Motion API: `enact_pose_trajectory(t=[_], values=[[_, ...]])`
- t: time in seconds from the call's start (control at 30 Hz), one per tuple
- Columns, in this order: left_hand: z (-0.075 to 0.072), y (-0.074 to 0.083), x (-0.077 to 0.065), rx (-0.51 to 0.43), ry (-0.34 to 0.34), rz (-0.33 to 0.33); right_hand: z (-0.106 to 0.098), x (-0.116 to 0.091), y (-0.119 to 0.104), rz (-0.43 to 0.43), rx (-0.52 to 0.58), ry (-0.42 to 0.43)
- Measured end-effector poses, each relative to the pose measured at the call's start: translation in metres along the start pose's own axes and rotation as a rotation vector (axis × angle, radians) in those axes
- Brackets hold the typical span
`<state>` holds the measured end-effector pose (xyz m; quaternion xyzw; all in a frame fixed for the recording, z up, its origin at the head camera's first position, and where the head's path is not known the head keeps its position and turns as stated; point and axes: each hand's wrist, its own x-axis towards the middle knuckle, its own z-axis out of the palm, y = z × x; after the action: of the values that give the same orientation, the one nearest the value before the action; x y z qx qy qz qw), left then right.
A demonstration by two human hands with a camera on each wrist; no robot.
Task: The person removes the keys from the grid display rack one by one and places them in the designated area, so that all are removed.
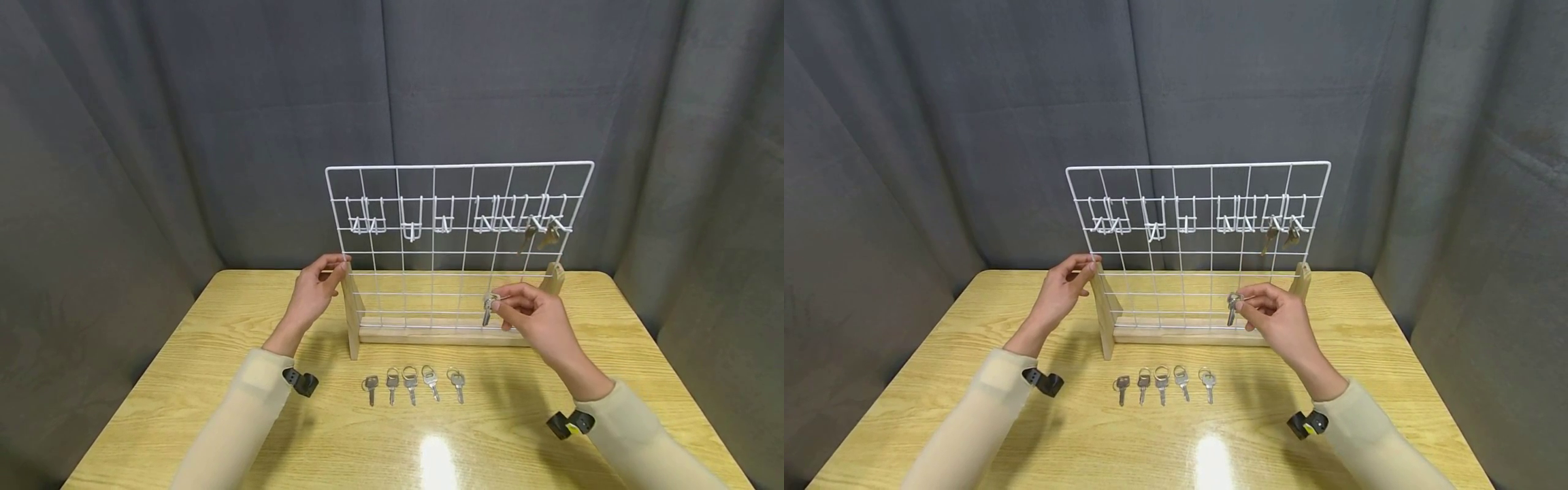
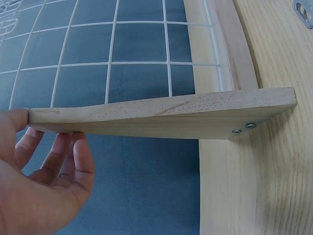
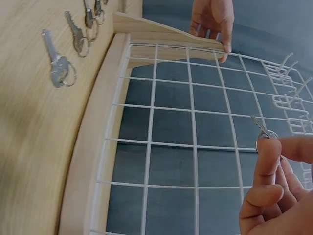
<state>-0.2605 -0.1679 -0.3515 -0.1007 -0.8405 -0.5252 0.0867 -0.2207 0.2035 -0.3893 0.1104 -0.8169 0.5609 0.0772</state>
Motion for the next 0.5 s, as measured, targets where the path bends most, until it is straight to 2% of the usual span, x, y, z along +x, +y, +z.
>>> enact_pose_trajectory(t=[0.27, 0.5], values=[[0.000, 0.000, 0.000, -0.013, 0.000, 0.002, 0.001, -0.003, 0.011, 0.017, -0.051, -0.065], [0.000, -0.001, 0.000, -0.025, -0.003, 0.007, 0.000, -0.005, 0.018, 0.076, -0.053, -0.110]])
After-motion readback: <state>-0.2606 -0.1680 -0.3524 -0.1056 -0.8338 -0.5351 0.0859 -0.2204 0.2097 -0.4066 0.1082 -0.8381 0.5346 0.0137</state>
